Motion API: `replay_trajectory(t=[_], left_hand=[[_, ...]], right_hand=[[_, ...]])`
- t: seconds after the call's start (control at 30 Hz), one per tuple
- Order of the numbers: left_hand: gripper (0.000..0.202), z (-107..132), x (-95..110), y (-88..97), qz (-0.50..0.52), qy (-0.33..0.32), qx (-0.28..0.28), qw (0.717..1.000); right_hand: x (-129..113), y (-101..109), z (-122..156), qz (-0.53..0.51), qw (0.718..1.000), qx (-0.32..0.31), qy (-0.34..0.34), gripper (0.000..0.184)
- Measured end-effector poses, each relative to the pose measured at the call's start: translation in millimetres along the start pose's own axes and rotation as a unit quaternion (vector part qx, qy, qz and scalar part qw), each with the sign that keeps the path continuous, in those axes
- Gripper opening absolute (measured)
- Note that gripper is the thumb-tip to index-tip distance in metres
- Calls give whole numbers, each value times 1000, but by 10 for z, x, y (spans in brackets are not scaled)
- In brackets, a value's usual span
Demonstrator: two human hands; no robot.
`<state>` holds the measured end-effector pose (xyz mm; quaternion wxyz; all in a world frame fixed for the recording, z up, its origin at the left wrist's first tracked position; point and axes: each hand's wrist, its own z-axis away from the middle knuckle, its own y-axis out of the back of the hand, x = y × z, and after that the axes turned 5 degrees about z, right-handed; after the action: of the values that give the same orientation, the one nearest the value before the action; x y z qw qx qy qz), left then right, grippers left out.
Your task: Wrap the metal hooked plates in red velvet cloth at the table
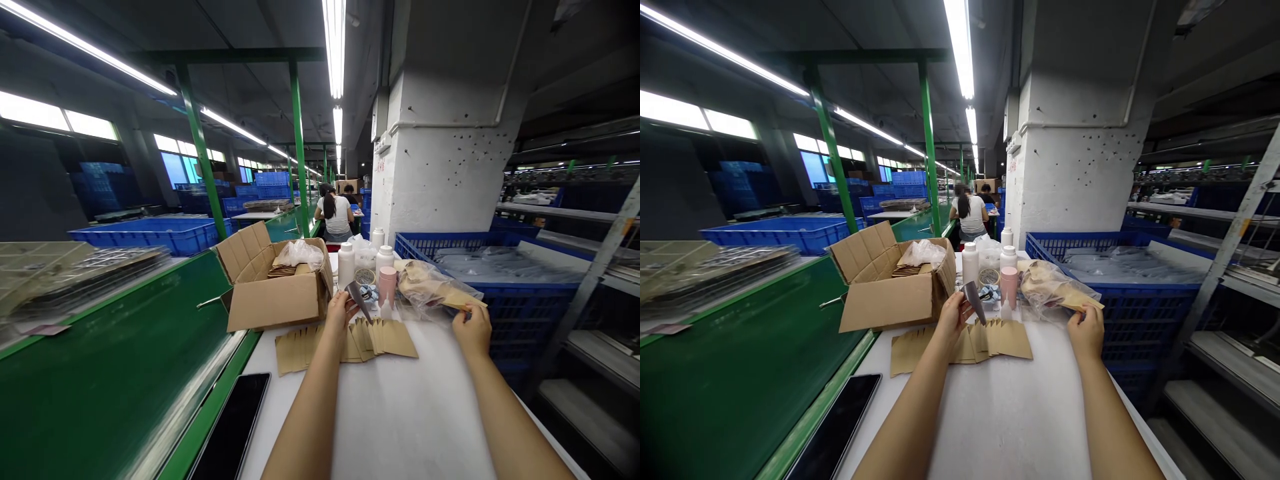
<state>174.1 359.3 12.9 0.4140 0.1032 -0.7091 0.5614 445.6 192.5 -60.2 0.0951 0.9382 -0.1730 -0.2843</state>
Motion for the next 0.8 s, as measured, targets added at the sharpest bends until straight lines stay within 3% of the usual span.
replay_trajectory(t=[0.2, 0.4, 0.53, 0.7, 0.8], left_hand=[[25, -7, -6, 15, -3, 4, 2, 1000], [29, -40, -2, 30, 4, 8, 8, 1000], [30, -57, -18, 41, 17, 14, 11, 1000], [30, -55, -14, 43, 27, 14, 12, 999], [31, -38, -3, 34, 29, 15, 10, 999]], right_hand=[[53, -28, -19, -15, 999, -28, 40, 10], [107, -95, -169, -11, 1000, -16, 14, 12], [21, -215, -355, -8, 1000, -9, 11, 15], [-149, -397, -428, 29, 985, -169, 1, 19], [-208, -485, -463, 26, 977, -212, 2, 16]])
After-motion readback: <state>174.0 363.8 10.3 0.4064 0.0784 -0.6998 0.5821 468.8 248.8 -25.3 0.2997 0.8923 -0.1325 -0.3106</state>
